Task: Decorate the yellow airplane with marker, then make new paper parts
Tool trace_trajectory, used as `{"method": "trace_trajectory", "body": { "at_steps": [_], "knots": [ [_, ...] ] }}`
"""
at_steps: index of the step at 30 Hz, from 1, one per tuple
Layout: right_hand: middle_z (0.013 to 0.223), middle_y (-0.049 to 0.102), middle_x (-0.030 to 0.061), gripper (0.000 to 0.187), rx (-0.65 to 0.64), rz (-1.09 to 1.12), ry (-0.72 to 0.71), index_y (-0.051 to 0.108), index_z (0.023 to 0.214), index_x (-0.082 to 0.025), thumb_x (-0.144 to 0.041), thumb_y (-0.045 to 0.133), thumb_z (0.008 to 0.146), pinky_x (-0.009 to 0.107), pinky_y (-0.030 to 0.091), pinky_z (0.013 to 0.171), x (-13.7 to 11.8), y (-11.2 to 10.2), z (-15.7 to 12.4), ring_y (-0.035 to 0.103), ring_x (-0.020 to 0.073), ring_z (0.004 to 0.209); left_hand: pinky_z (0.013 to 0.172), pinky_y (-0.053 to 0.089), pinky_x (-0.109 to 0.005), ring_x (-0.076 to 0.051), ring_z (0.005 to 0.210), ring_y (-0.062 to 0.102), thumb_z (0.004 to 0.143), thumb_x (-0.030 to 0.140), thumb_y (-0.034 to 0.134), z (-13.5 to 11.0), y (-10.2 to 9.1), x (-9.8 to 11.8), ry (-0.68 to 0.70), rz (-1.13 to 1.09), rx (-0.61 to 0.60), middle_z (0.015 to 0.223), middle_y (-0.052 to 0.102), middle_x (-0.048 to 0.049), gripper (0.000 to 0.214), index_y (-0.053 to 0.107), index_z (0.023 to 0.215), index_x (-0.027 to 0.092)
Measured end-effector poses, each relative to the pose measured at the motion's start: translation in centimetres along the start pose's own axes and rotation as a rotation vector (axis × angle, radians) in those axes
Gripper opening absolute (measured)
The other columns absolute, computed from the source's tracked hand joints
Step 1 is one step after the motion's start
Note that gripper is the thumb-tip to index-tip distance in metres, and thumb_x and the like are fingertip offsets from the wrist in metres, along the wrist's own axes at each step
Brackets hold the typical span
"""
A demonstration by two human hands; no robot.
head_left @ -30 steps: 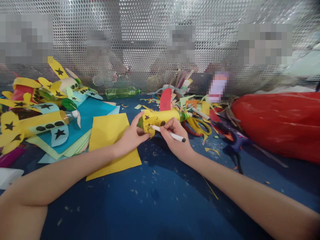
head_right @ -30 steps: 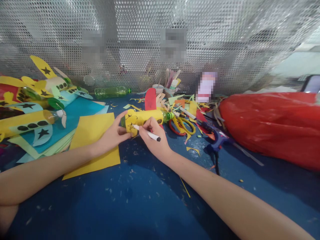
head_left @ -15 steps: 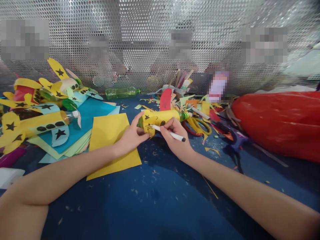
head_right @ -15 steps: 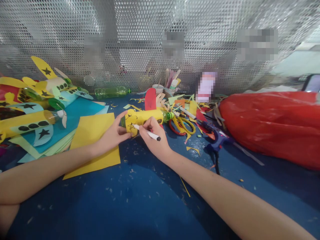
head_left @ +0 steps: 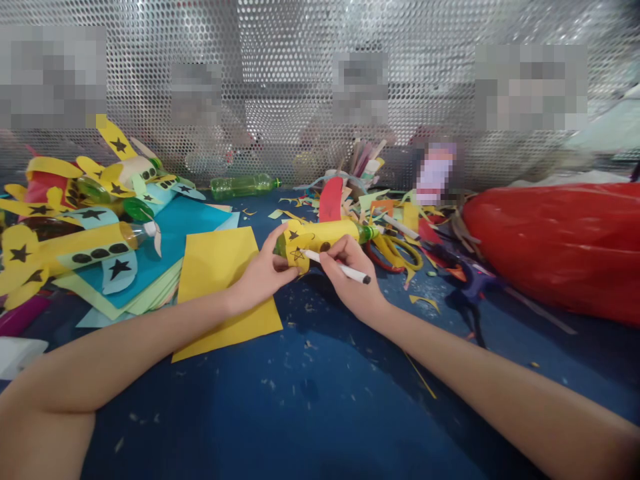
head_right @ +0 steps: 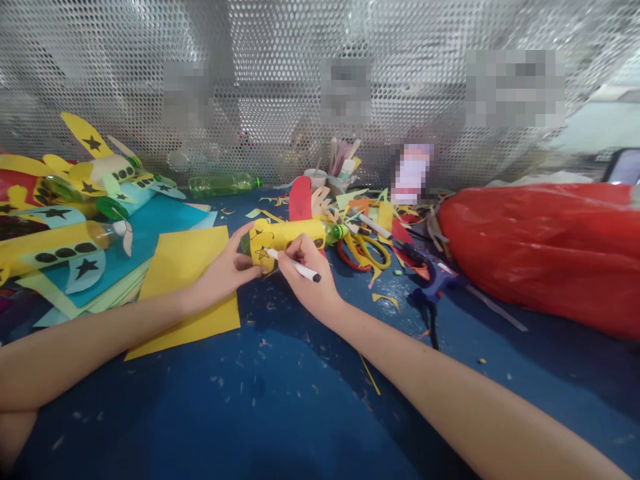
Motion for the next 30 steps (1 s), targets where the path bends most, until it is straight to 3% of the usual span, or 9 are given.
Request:
{"method": "trace_trajectory", "body": {
  "at_steps": [17,30],
  "knots": [
    [0.059,0.039,-0.0068,0.021,-0.006,-0.01,0.021,0.04,0.069,-0.023,-0.019,0.056,0.082,0.026,0.03,0.05,-0.31,-0.01,0.13,0.035,0.0095,0.052,0.072,0.049,-0.034,-0.02,0.075,0.067,0.08,0.017,0.065,0.04,0.05,-0.13,0.009,-0.013,-0.009,0.077,0.069,-0.0015,0.092,0.011,0.153,0.026],
    [0.058,0.036,-0.0081,0.023,-0.091,0.034,0.034,0.039,0.07,-0.023,-0.022,0.056,0.085,0.025,0.027,0.046,0.01,0.45,-0.01,0.031,0.0079,0.049,0.076,0.05,-0.036,-0.02,0.076,0.066,0.081,0.017,0.066,-0.05,0.11,0.05,0.012,-0.02,-0.008,0.072,0.068,0.0004,0.09,0.012,0.153,0.025]
  ]
}}
Point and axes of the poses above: each hand's wrist, its own z-axis towards the middle knuckle, its own y-axis out of the palm, x = y × z, the point moved 6 cm from there along z, towards the middle knuckle
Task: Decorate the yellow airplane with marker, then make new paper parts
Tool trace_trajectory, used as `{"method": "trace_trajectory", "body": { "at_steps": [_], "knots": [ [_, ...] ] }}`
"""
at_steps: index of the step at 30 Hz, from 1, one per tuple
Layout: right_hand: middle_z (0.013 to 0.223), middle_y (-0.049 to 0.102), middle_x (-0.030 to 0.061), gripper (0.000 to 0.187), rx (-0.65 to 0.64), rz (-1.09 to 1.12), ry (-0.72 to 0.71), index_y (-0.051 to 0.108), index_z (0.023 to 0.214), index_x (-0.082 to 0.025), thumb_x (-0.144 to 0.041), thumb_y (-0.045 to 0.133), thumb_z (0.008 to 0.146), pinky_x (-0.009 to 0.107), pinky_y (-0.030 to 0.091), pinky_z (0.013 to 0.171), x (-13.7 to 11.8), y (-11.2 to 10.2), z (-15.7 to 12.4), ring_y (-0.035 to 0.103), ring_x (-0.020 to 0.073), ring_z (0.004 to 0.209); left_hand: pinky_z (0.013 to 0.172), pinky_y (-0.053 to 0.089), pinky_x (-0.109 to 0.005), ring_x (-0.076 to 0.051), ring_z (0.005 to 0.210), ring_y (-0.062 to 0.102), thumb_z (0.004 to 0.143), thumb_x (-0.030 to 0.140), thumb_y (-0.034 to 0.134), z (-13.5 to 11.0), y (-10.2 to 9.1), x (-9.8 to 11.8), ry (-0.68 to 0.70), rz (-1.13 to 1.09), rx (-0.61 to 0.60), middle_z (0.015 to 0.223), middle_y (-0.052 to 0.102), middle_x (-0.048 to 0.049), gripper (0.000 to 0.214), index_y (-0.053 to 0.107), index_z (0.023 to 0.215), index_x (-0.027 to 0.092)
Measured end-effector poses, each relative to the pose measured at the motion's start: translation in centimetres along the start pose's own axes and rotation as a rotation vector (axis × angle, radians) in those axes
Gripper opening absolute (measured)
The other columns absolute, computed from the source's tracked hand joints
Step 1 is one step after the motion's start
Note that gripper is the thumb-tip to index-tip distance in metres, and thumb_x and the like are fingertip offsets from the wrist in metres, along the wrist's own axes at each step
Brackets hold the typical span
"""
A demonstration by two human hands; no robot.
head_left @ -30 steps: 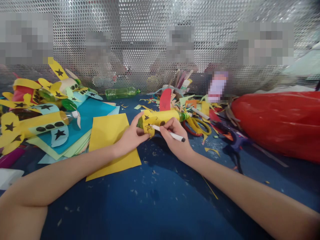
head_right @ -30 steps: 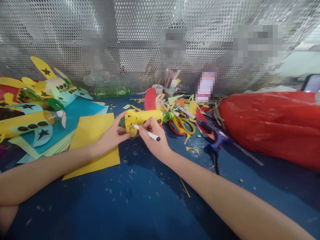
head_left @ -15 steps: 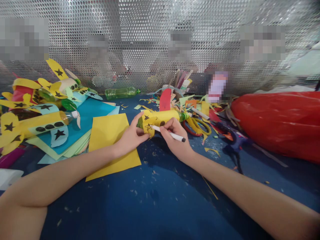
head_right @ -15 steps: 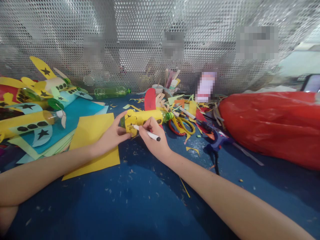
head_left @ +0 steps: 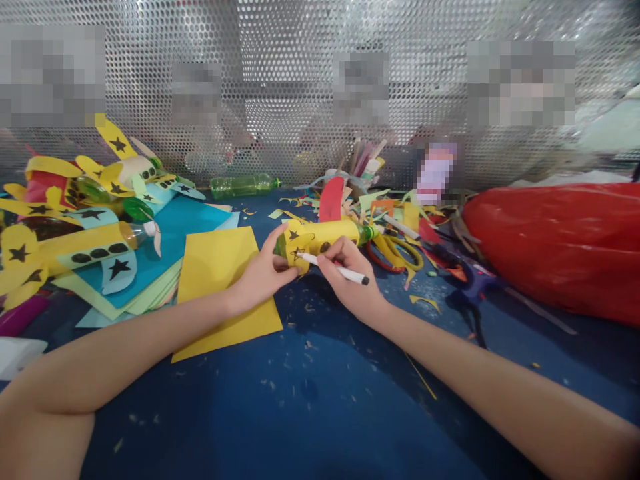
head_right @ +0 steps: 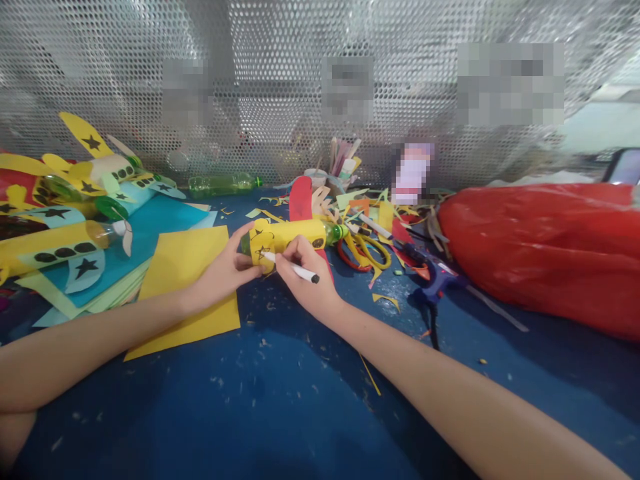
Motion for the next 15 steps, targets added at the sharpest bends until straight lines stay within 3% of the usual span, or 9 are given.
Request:
{"method": "trace_trajectory", "body": {
  "at_steps": [15],
  "knots": [
    [0.061,0.043,-0.0069,0.023,-0.071,0.023,0.025,0.043,0.074,-0.022,-0.03,0.06,0.087,0.025,0.03,0.049,0.66,0.37,-0.26,0.037,0.0084,0.052,0.073,0.048,-0.033,-0.018,0.072,0.064,0.081,0.015,0.065,0.0,0.04,0.01,-0.016,-0.024,0.0,0.07,0.066,0.0018,0.09,0.013,0.153,0.026]
  ]
}}
Point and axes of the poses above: each hand's wrist, its own z-axis towards the middle knuckle, its own y-axis out of the palm, x = y × z, the point moved 6 cm from there along z, towards the middle knuckle
